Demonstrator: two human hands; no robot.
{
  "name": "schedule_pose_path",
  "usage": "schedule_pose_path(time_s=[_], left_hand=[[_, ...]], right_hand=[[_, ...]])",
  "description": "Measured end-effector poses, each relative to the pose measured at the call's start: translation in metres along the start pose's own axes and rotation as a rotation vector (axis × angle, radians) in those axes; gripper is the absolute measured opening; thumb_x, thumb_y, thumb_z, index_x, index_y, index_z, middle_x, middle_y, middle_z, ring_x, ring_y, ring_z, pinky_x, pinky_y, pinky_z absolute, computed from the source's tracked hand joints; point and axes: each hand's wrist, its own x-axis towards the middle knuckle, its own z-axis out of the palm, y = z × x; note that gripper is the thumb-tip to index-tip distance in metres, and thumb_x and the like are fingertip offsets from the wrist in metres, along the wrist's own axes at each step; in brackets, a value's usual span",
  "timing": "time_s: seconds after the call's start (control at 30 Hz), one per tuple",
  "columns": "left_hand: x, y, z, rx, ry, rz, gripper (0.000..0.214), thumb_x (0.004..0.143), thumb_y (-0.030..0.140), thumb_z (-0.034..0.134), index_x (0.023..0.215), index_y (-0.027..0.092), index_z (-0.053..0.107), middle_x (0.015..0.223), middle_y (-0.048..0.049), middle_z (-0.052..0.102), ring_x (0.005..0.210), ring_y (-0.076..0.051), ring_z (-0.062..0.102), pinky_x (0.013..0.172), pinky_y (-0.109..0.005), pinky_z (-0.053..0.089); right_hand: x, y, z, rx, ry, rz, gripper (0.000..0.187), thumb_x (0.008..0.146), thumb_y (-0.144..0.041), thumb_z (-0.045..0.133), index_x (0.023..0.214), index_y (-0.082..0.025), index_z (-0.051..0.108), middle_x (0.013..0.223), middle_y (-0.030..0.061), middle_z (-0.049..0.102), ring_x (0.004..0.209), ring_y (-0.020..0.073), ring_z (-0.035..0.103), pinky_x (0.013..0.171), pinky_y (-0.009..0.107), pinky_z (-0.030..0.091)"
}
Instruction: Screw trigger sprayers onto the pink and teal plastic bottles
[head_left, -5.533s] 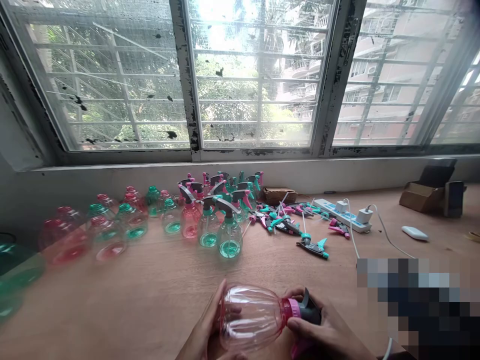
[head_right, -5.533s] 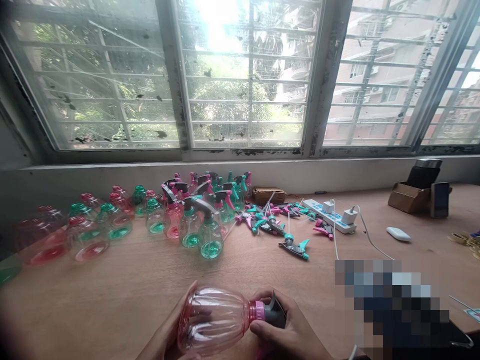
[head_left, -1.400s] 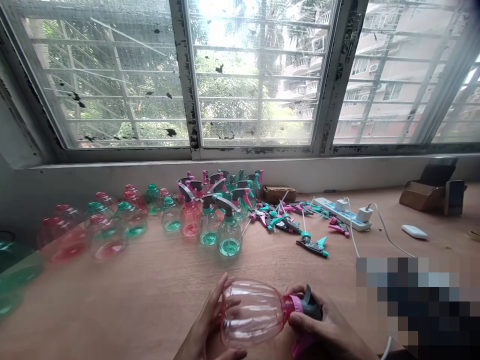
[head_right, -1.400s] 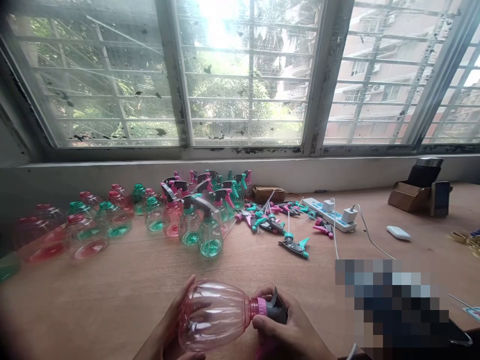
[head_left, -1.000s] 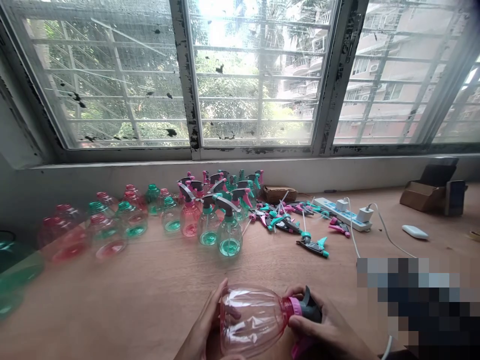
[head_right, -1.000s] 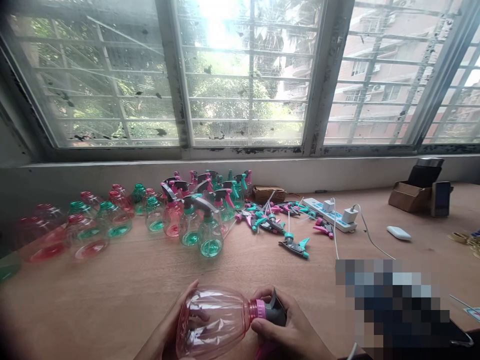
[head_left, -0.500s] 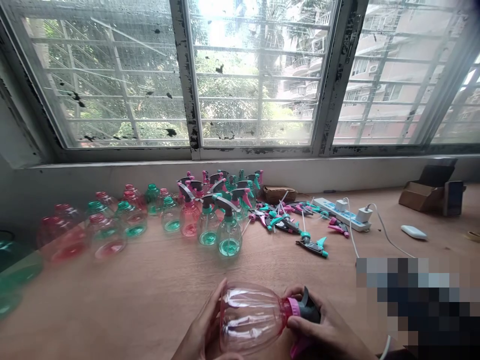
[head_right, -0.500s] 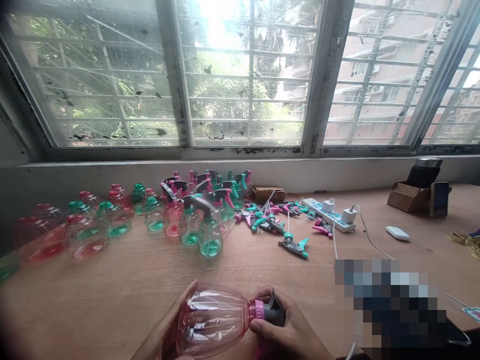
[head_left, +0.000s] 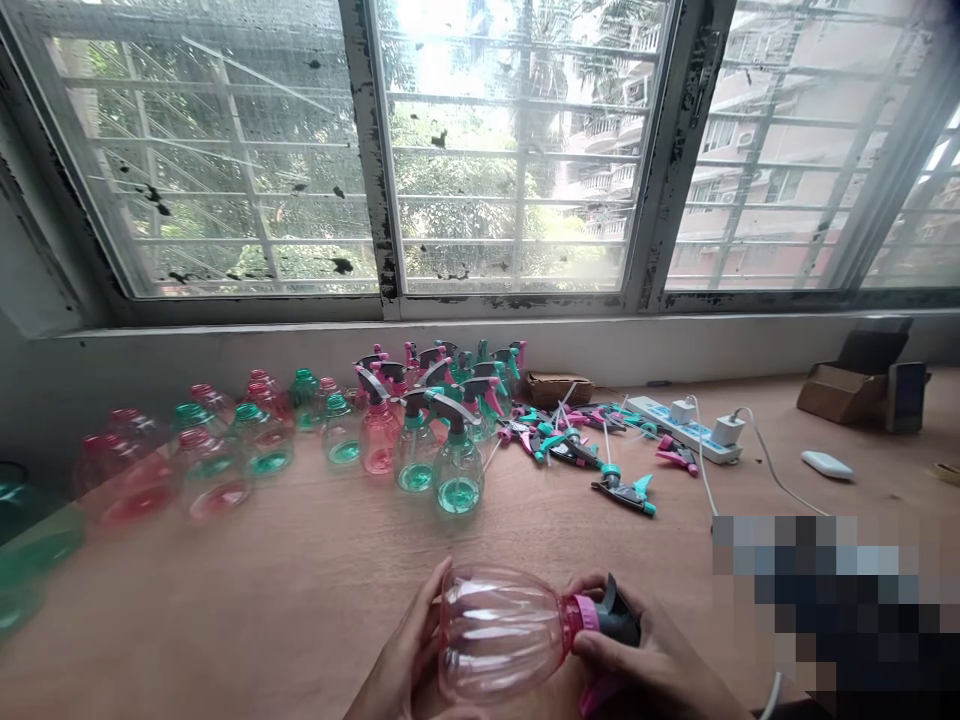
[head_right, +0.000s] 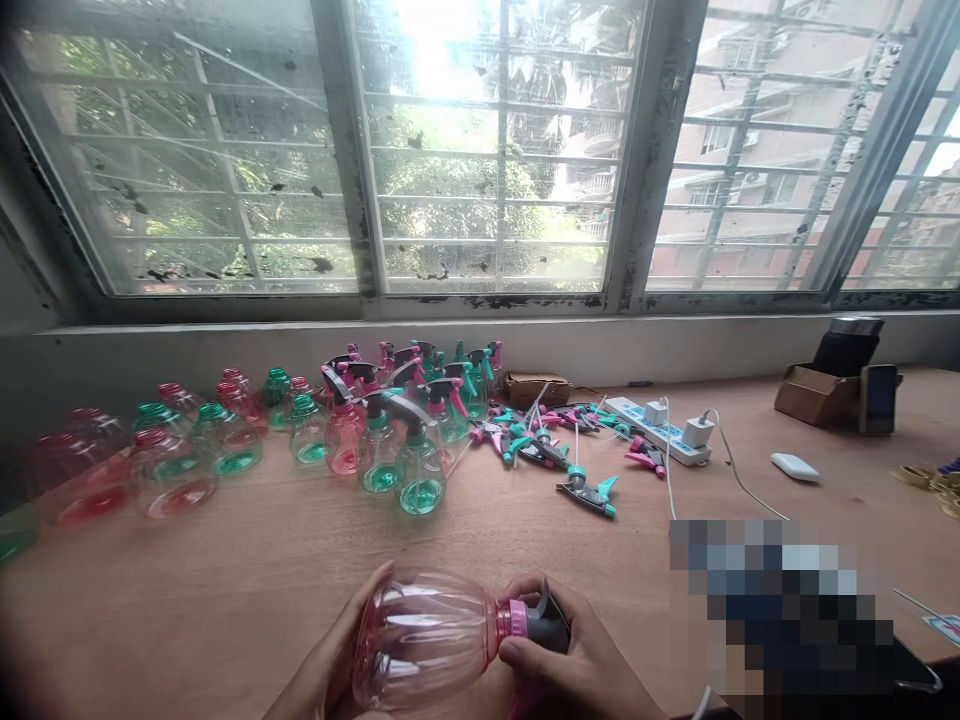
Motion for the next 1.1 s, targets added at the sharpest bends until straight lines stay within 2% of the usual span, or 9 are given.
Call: schedule_pose_path(time_s=[0.17, 0.27, 0.37, 0.53, 0.6, 0.67, 0.8, 0.9, 1.1], left_hand=[[0.001, 0.0, 0.001, -0.015, -0.01, -0.004, 0.107, 0.075, 0.048, 0.087, 0.159, 0.031, 0.023, 0.154, -0.0139, 0.048, 0.137, -0.037, 0.052, 0.12, -0.047, 0.035], [0.003, 0.002, 0.004, 0.059, 0.016, 0.03, 0.103, 0.081, 0.044, 0.083, 0.16, 0.036, 0.019, 0.162, -0.0093, 0.04, 0.143, -0.035, 0.046, 0.121, -0.043, 0.035], [0.003, 0.005, 0.005, 0.062, 0.011, 0.039, 0.102, 0.083, 0.044, 0.081, 0.16, 0.037, 0.016, 0.162, -0.0062, 0.041, 0.151, -0.035, 0.033, 0.122, -0.041, 0.033], [0.0, 0.002, 0.002, -0.078, -0.01, -0.013, 0.115, 0.077, 0.052, 0.084, 0.162, 0.031, 0.01, 0.163, -0.0123, 0.037, 0.145, -0.038, 0.043, 0.122, -0.048, 0.032], [-0.001, 0.002, 0.001, -0.089, 0.0, -0.039, 0.113, 0.077, 0.052, 0.084, 0.162, 0.026, 0.015, 0.159, -0.0158, 0.043, 0.142, -0.039, 0.046, 0.122, -0.049, 0.032], [-0.001, 0.004, 0.001, -0.073, 0.018, -0.039, 0.104, 0.079, 0.049, 0.083, 0.16, 0.028, 0.022, 0.157, -0.0139, 0.046, 0.144, -0.038, 0.044, 0.123, -0.047, 0.032], [0.001, 0.011, 0.007, -0.027, 0.068, 0.02, 0.088, 0.084, 0.043, 0.081, 0.156, 0.039, 0.03, 0.166, -0.0027, 0.034, 0.154, -0.035, 0.028, 0.125, -0.042, 0.03], [0.003, 0.01, 0.01, -0.015, 0.071, 0.049, 0.085, 0.085, 0.044, 0.079, 0.155, 0.037, 0.032, 0.166, -0.0052, 0.034, 0.152, -0.034, 0.031, 0.126, -0.045, 0.029], [0.002, -0.006, 0.002, -0.069, 0.02, 0.044, 0.108, 0.079, 0.045, 0.085, 0.16, 0.033, 0.015, 0.159, -0.0124, 0.039, 0.148, -0.035, 0.037, 0.124, -0.047, 0.028]], right_hand=[[0.001, 0.001, -0.001, 0.028, -0.01, 0.009, 0.041, 0.066, -0.046, 0.09, 0.09, -0.02, 0.071, 0.071, -0.0016, 0.07, 0.063, 0.0167, 0.06, 0.059, 0.024, 0.044], [0.002, 0.003, -0.003, 0.073, -0.016, 0.017, 0.04, 0.069, -0.045, 0.089, 0.092, -0.019, 0.07, 0.067, -0.0016, 0.07, 0.06, 0.0156, 0.06, 0.057, 0.024, 0.045], [0.003, 0.004, -0.003, 0.077, -0.016, 0.019, 0.04, 0.07, -0.044, 0.089, 0.093, -0.018, 0.07, 0.065, -0.0019, 0.07, 0.057, 0.0139, 0.061, 0.055, 0.022, 0.044], [0.002, 0.003, -0.002, 0.082, -0.011, 0.001, 0.039, 0.068, -0.042, 0.091, 0.092, -0.019, 0.071, 0.07, -0.0017, 0.072, 0.059, 0.0131, 0.061, 0.056, 0.021, 0.046], [0.002, 0.003, -0.001, 0.078, -0.006, -0.001, 0.039, 0.067, -0.041, 0.092, 0.092, -0.018, 0.071, 0.071, -0.0016, 0.072, 0.06, 0.013, 0.061, 0.056, 0.021, 0.046], [0.001, 0.002, -0.001, 0.073, -0.003, 0.004, 0.041, 0.067, -0.042, 0.092, 0.092, -0.017, 0.071, 0.07, -0.0017, 0.071, 0.059, 0.0124, 0.06, 0.056, 0.021, 0.044], [0.002, 0.001, -0.002, 0.065, 0.005, 0.023, 0.043, 0.067, -0.043, 0.092, 0.092, -0.016, 0.071, 0.067, -0.0027, 0.069, 0.057, 0.0107, 0.057, 0.055, 0.019, 0.041], [0.002, 0.001, -0.003, 0.055, 0.004, 0.014, 0.044, 0.066, -0.044, 0.092, 0.092, -0.016, 0.071, 0.07, -0.0013, 0.071, 0.059, 0.0121, 0.059, 0.056, 0.02, 0.044], [0.002, 0.005, -0.004, 0.059, -0.018, -0.003, 0.041, 0.068, -0.044, 0.09, 0.094, -0.018, 0.071, 0.068, -0.0023, 0.07, 0.059, 0.0126, 0.06, 0.056, 0.02, 0.045]])
